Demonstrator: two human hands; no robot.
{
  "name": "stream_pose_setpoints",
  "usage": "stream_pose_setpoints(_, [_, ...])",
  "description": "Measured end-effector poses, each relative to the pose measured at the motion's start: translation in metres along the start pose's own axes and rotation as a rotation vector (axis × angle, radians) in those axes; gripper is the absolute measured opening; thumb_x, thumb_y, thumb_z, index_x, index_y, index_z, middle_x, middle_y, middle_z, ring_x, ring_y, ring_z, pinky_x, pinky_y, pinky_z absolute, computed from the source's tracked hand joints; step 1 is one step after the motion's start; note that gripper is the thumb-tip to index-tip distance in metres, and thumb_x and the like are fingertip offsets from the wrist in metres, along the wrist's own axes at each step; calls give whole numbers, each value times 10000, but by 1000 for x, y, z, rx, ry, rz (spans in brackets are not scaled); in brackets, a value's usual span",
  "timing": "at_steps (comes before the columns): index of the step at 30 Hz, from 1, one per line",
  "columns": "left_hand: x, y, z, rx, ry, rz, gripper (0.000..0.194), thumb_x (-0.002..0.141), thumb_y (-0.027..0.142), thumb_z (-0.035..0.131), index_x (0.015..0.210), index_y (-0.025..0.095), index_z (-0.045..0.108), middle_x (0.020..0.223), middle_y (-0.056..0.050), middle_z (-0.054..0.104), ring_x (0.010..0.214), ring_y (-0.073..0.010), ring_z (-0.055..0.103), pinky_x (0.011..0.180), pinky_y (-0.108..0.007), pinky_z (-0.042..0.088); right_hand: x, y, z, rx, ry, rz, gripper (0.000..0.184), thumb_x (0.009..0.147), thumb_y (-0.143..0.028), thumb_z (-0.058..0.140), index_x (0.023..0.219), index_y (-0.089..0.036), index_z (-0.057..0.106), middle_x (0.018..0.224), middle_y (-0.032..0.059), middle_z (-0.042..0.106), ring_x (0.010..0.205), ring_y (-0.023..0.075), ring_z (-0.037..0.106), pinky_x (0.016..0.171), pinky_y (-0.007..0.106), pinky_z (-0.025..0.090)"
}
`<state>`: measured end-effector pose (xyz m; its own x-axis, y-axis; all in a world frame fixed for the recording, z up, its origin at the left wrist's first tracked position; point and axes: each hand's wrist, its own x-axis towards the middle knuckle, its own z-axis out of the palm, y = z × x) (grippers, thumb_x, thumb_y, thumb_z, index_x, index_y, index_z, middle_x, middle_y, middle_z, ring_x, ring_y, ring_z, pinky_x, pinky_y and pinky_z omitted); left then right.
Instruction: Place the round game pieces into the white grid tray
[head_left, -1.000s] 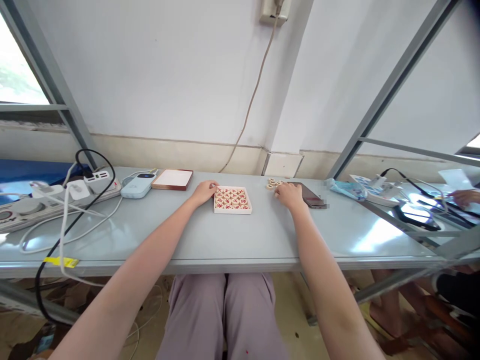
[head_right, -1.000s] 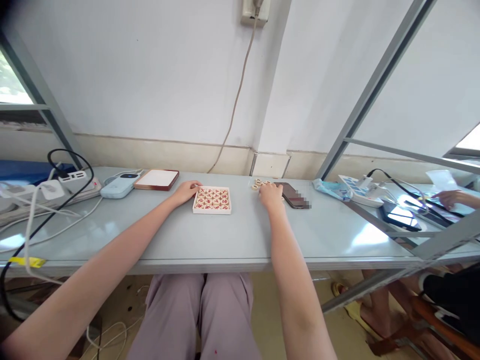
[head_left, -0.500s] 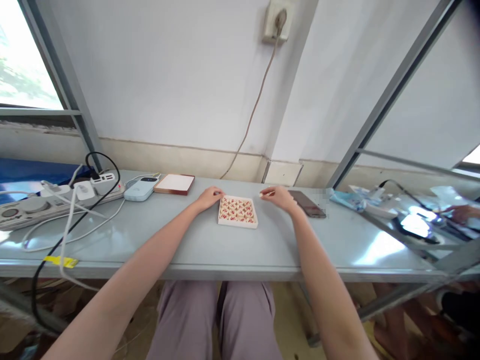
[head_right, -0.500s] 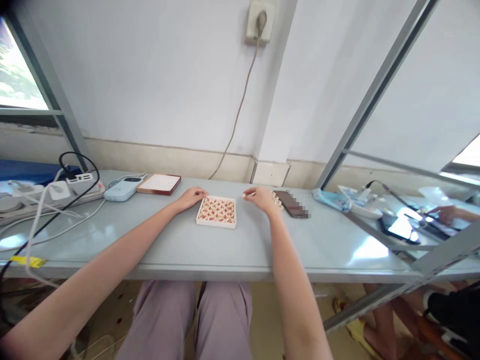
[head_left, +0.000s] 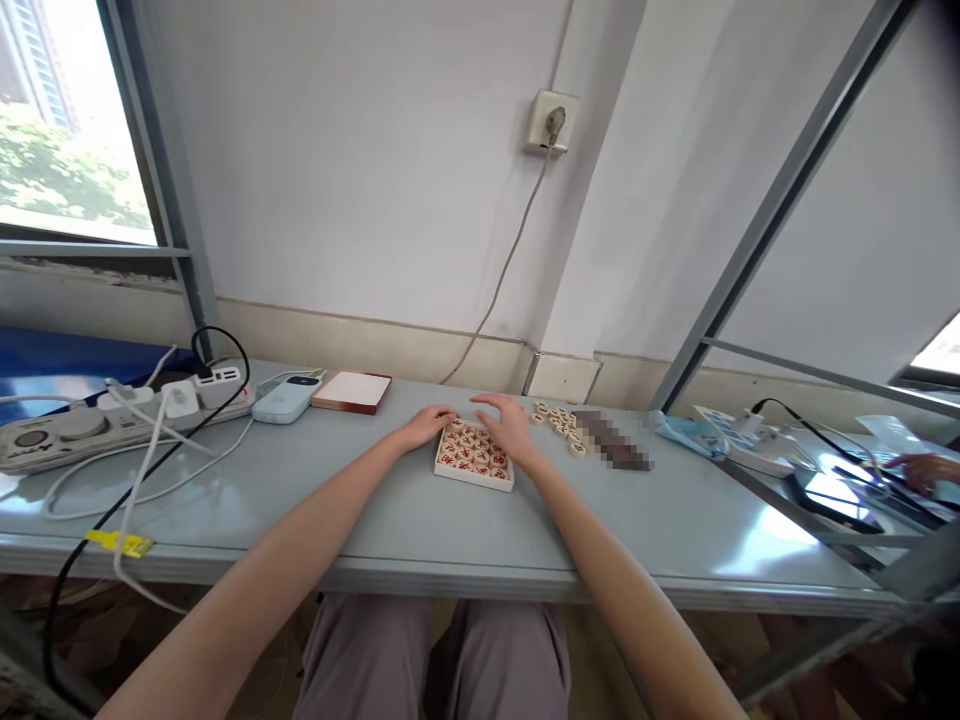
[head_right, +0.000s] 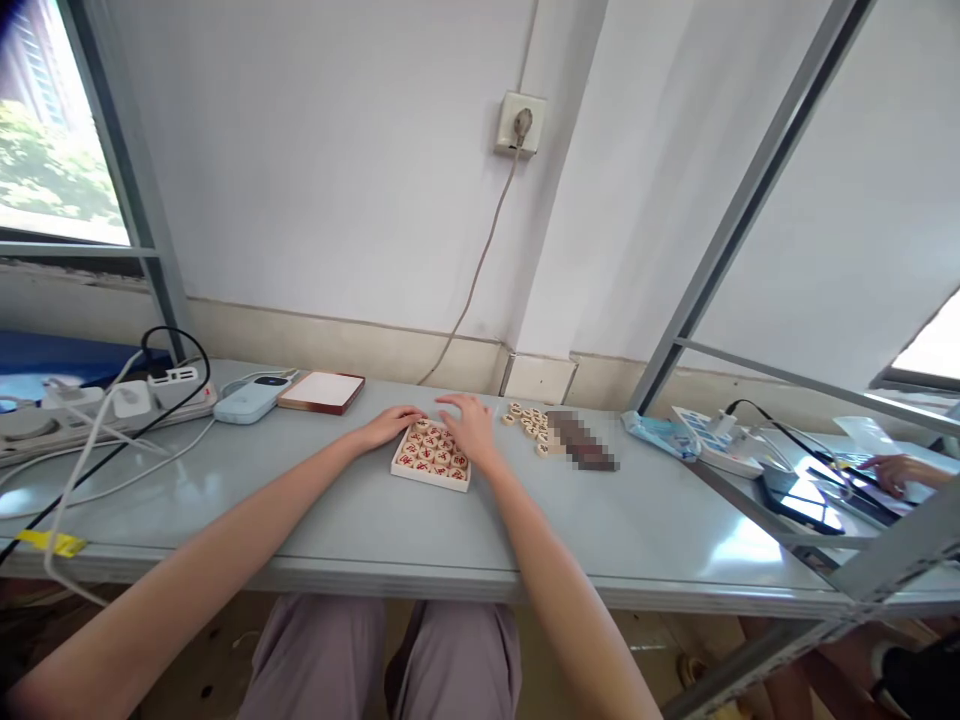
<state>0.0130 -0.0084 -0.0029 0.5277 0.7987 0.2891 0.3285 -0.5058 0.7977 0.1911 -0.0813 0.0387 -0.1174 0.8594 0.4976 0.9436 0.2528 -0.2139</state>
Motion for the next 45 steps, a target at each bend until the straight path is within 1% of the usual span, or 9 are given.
stream_pose_setpoints(3, [-4, 6, 0, 93, -23, 29, 404, 804, 438, 441, 1002, 148, 641, 1073, -87, 629, 974, -216, 560, 877, -323, 413, -2, 37, -4, -279, 50, 187, 338, 860, -257, 400, 1152, -230, 568, 1287, 90, 489, 1141, 263, 402, 901, 431, 298])
stream_pose_setpoints(5, [-6, 8, -1, 172, -25, 44, 415, 803, 455, 444, 1006, 153, 642, 1067, -91, 620, 971, -218, 549, 871, -326, 411, -6, 60, -4, -424, -27, 257, 374, 833, -231, 429, 1186, -175, 537, 1348, 145, 412, 1197, 294, 346, 905, 468, 287])
stream_pose_setpoints(9, [-8, 9, -3, 189, -23, 33, 427, 805, 465, 439, 1026, 157, 636, 1081, -91, 610, 966, -211, 549, 869, -319, 412, -11, 79, -2, -494, -163, 265, 321, 847, -239, 404, 1093, -157, 593, 1255, 171, 503, 1172, 310, 387, 884, 482, 293])
stream_pose_setpoints(15, [-6, 6, -4, 156, -20, 34, 380, 825, 404, 412, 1000, 150, 635, 1081, -81, 622, 1009, -200, 544, 895, -294, 397, -6, 66, -10, -466, -181, 238, 283, 862, -297, 428, 950, -193, 677, 945, 135, 664, 938, 267, 569, 850, 429, 298])
stream_pose_setpoints(23, [-7, 7, -4, 110, -22, 6, 392, 824, 455, 411, 971, 163, 626, 1062, -68, 627, 997, -208, 540, 911, -316, 386, -5, 55, -12, -347, -177, 235, 291, 791, -442, 537, 930, -234, 685, 964, 86, 665, 981, 251, 548, 841, 386, 317])
stream_pose_setpoints(28, [-11, 11, -4, 72, 25, -14, 451, 882, 476, 282, 976, 156, 584, 1054, -73, 612, 962, -185, 538, 895, -301, 381, -1, 49, -17, -151, -31, 282, 307, 737, -496, 575, 885, -253, 692, 1012, 58, 643, 1008, 241, 521, 835, 353, 337])
stream_pose_setpoints(32, [-15, 15, -9, 347, 182, 17, 421, 898, 476, 256, 917, 159, 533, 984, -83, 575, 916, -193, 509, 854, -328, 374, 0, 30, -20, 27, -39, 158, 332, 738, -526, 565, 915, -271, 683, 1052, 33, 621, 956, 208, 525, 803, 312, 353])
stream_pose_setpoints(37, [-17, 22, -15, 626, 328, 41, 400, 905, 468, 263, 916, 166, 525, 991, -96, 539, 972, -220, 475, 882, -365, 321, -3, 4, -12, -50, -89, -11, 268, 753, -500, 581, 887, -289, 677, 1070, 31, 596, 1037, 221, 473, 849, 340, 308])
stream_pose_setpoints(45, [-13, 16, -11, 602, 143, -18, 421, 889, 387, 309, 706, 169, 619, 876, -102, 628, 935, -237, 523, 894, -375, 304, -7, 1, -5, -94, -118, -55, 254, 803, -465, 535, 958, -296, 643, 1082, 27, 592, 1035, 216, 470, 831, 343, 297])
